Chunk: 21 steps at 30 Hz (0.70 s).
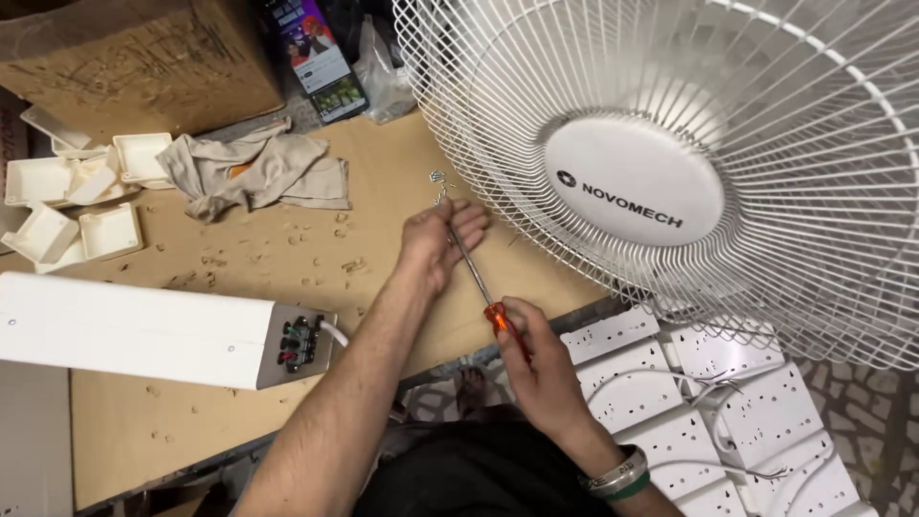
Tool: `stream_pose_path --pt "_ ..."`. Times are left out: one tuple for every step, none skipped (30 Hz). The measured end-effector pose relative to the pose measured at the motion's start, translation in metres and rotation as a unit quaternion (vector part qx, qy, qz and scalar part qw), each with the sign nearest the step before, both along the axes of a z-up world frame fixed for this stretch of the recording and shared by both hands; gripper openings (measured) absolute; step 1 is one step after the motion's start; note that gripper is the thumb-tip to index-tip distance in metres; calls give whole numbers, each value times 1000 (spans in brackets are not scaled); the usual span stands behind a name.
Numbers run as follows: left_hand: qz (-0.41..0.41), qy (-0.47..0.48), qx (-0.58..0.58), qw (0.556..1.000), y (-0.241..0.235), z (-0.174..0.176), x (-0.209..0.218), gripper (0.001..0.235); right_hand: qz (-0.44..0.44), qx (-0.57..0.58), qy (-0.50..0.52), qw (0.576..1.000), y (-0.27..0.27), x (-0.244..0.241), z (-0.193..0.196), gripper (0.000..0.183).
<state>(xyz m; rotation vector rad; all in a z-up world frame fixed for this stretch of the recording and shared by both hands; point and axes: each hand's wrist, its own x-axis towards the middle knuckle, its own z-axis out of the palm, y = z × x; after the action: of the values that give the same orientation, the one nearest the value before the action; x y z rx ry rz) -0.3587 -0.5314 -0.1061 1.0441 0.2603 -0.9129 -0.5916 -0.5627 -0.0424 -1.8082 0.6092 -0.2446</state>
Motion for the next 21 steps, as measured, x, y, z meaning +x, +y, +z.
stream_pose_path --pt "1 -1 0 1000 0 0 4 42 1 0 -1 1000 -1 -1 -1 40" --pt "0 -6 1 1000 0 0 8 43 2 -3 4 1000 -1 -1 -1 40" --pt "-1 -11 2 1000 1 -1 11 44 3 -5 9 1000 -1 -2 -2 40" --pt "0 -13 4 1000 3 4 13 44 4 -4 7 1000 -1 -5 -5 40" --pt "-10 -18 22 1000 4 8 13 44 10 -8 -12 1000 -2 -8 -9 40" --pt "-19 -23 40 999 5 12 13 45 16 -12 -32 999 -2 -12 -12 39" --pt "-18 -24 41 999 7 13 12 45 17 -11 -33 999 -2 -15 -9 39" --pt "-33 -26 38 998 10 13 11 46 12 25 -13 1000 -2 -18 -6 39" --pt "-48 -28 33 998 11 14 11 48 7 60 8 998 -3 -21 -3 40" --pt "-47 -29 33 998 12 14 10 48 8 59 7 998 -4 -24 -6 40" --pt "-51 -23 29 998 14 13 7 49 -6 110 30 993 -5 -28 -9 41" --pt "-55 -16 25 998 17 12 5 51 -20 160 54 985 -6 -32 -11 41" --pt "-45 -16 26 999 18 18 0 51 -10 160 55 986 -8 -33 -14 41" --pt "-41 -1 15 999 20 24 -4 50 -10 161 29 987 -9 -33 -17 41" --pt "-34 16 3 999 22 29 -9 49 -7 161 4 987 -11 -34 -19 41" --pt "-23 18 2 1000 22 37 -18 49 4 160 8 987 -13 -39 -24 41" --pt "-28 -2 -3 1000 24 47 -22 47 9 140 -13 990 -16 -39 -30 41" --pt "-34 -23 -8 999 26 58 -26 46 14 121 -34 992 -18 -38 -35 42" --pt "-20 -26 -6 999 30 58 -32 46 27 123 -35 991 -18 -39 -38 42" --pt "-18 -19 -15 1000 34 58 -38 42 7 137 -6 991 -19 -40 -41 40" --pt "-19 -10 -25 999 35 57 -47 39 -17 148 24 989 -22 -44 -44 38"
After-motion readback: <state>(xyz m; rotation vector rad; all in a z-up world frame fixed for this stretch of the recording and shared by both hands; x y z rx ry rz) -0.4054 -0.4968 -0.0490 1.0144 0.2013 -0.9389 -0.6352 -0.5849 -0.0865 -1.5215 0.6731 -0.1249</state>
